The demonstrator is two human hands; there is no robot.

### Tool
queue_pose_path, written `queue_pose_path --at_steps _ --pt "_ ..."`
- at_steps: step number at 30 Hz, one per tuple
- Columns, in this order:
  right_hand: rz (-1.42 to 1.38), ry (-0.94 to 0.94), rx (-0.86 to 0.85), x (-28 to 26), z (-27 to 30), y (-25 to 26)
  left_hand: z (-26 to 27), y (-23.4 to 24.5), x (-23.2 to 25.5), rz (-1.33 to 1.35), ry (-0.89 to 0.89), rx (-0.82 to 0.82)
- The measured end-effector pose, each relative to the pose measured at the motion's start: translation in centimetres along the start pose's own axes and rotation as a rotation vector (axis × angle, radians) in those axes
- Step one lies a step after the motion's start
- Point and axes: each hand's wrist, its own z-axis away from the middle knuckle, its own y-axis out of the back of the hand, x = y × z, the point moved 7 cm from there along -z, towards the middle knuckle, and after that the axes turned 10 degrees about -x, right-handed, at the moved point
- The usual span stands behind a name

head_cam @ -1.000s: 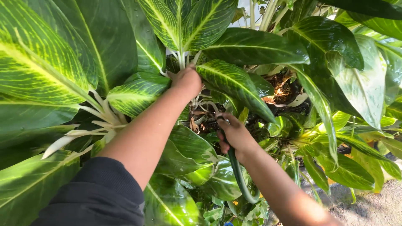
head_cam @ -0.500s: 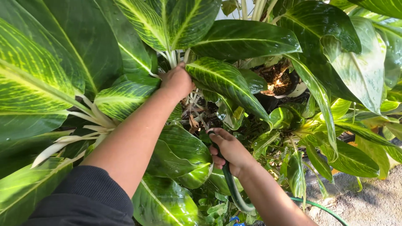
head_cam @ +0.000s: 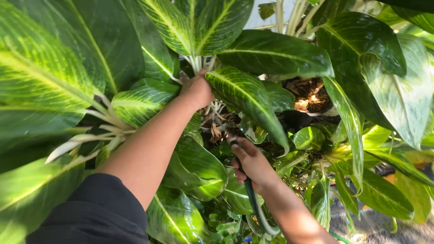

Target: Watering and washing the leaves of large green plants using a garden hose.

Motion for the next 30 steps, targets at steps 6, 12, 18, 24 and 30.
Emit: queue_pose_path --at_steps 6,12,18,24,30 --pt "0.707 0.099 -0.155 -3.0 4.1 2.8 12.8 7.5 7.6 -0.063 0.110 -0.239" --pt "1.057 0.623 -0.427 -4.5 9.1 5.0 21.8 5.2 13.8 -0.268 -0.022 0.015" --pt "1.181 0.869 -0.130 -4.3 15.6 3.7 27.0 -5.0 19.5 -0.402 -0.229 0.163" --pt "1.145 0.637 -0.254 3.9 23.0 0.4 28.7 -20.5 17.0 1.074 -0.059 -0.155" --pt "0.330 0.190 -0.004 12.5 28.4 1.5 36.0 -28.3 15.8 1.783 -0.075 0.004"
